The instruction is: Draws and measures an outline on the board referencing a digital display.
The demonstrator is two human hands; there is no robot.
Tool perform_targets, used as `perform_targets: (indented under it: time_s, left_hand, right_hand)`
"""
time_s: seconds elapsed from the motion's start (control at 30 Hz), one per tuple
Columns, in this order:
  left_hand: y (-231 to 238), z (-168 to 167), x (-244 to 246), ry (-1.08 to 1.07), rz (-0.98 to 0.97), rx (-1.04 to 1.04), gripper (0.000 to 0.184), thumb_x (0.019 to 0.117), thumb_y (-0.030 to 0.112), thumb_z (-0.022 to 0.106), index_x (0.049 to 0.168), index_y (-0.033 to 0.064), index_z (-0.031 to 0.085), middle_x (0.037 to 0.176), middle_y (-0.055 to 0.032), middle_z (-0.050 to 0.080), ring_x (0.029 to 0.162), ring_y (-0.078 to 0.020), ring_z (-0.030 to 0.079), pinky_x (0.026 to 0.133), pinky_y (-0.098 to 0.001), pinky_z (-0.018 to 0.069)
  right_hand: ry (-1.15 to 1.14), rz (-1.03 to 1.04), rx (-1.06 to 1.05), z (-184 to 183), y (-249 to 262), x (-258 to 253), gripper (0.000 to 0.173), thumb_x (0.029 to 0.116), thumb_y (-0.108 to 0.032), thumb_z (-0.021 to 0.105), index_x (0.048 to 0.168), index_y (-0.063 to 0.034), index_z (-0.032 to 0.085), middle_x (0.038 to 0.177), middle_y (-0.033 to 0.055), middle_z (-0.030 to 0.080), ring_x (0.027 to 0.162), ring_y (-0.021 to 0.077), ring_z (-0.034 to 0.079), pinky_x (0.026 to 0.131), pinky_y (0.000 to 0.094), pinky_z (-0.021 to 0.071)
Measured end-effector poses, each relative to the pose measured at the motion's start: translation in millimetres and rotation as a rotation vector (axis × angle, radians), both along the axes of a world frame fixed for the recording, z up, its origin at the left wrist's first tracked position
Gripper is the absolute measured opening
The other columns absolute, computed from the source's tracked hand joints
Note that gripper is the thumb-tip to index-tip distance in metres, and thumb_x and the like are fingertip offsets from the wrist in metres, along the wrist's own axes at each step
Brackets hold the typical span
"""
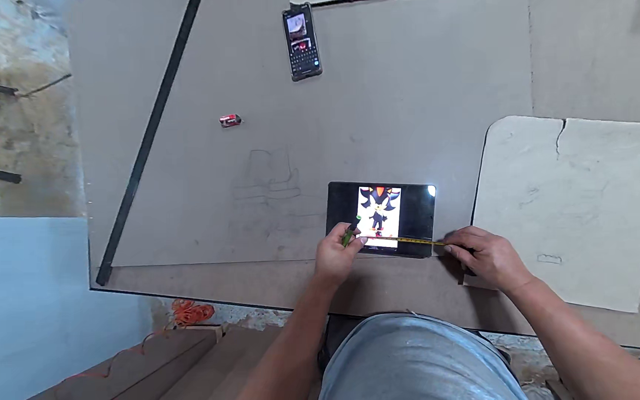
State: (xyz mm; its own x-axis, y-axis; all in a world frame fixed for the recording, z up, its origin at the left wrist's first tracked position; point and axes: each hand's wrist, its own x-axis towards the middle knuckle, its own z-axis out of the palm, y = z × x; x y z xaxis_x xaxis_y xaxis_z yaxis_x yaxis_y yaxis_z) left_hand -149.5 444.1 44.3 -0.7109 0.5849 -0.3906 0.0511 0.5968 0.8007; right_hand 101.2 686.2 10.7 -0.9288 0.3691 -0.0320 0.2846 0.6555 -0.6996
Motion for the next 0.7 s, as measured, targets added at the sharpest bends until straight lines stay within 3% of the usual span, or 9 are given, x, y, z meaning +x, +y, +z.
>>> perform_targets:
  time_s: [0.43, 0.57, 0.63, 0.7]
  left_hand:
    - [7, -7, -13, -0.003, -0.03, 0.002, 0.016, 0.094, 0.015, 0.076, 0.108, 0.0126, 0.07, 0.073, -0.0003, 0.062, 0.061, -0.0106, 0.056, 0.057, -0.0281, 0.0489]
    - [7, -10, -11, -0.003, -0.043, -0.01, 0.016, 0.0944, 0.017, 0.076, 0.109, 0.0138, 0.07, 0.074, 0.0004, 0.062, 0.062, -0.0105, 0.056, 0.058, -0.0289, 0.049]
    - [6, -11, -11, 0.014, -0.025, 0.02, 0.016, 0.0954, 0.017, 0.075, 0.111, 0.014, 0.072, 0.08, 0.0011, 0.067, 0.067, -0.0085, 0.061, 0.063, -0.0278, 0.0524]
    - [0, -10, -13, 0.042, 0.008, 0.056, 0.02, 0.0972, 0.017, 0.072, 0.116, 0.0113, 0.071, 0.098, -0.0003, 0.075, 0.081, -0.0073, 0.069, 0.074, -0.0283, 0.0596]
  right_hand:
    - [-0.012, -0.024, 0.103, -10, 2, -10, 0.02, 0.1018, -0.023, 0.059, 0.111, -0.0182, 0.077, 0.112, 0.0004, 0.075, 0.108, 0.0189, 0.07, 0.095, 0.0417, 0.0558]
    - [-0.016, -0.014, 0.106, -12, -2, -13, 0.021, 0.1036, -0.027, 0.059, 0.11, -0.019, 0.077, 0.111, -0.0008, 0.075, 0.108, 0.0187, 0.069, 0.095, 0.0438, 0.0539]
    - [-0.005, -0.03, 0.119, -13, -3, -14, 0.022, 0.1045, -0.029, 0.059, 0.11, -0.0185, 0.077, 0.109, -0.0009, 0.076, 0.107, 0.0181, 0.069, 0.099, 0.044, 0.052]
    - [0.002, -0.052, 0.131, -13, -3, -16, 0.023, 0.1046, -0.026, 0.057, 0.11, -0.0176, 0.078, 0.106, 0.0002, 0.076, 0.105, 0.0187, 0.069, 0.101, 0.0465, 0.0499]
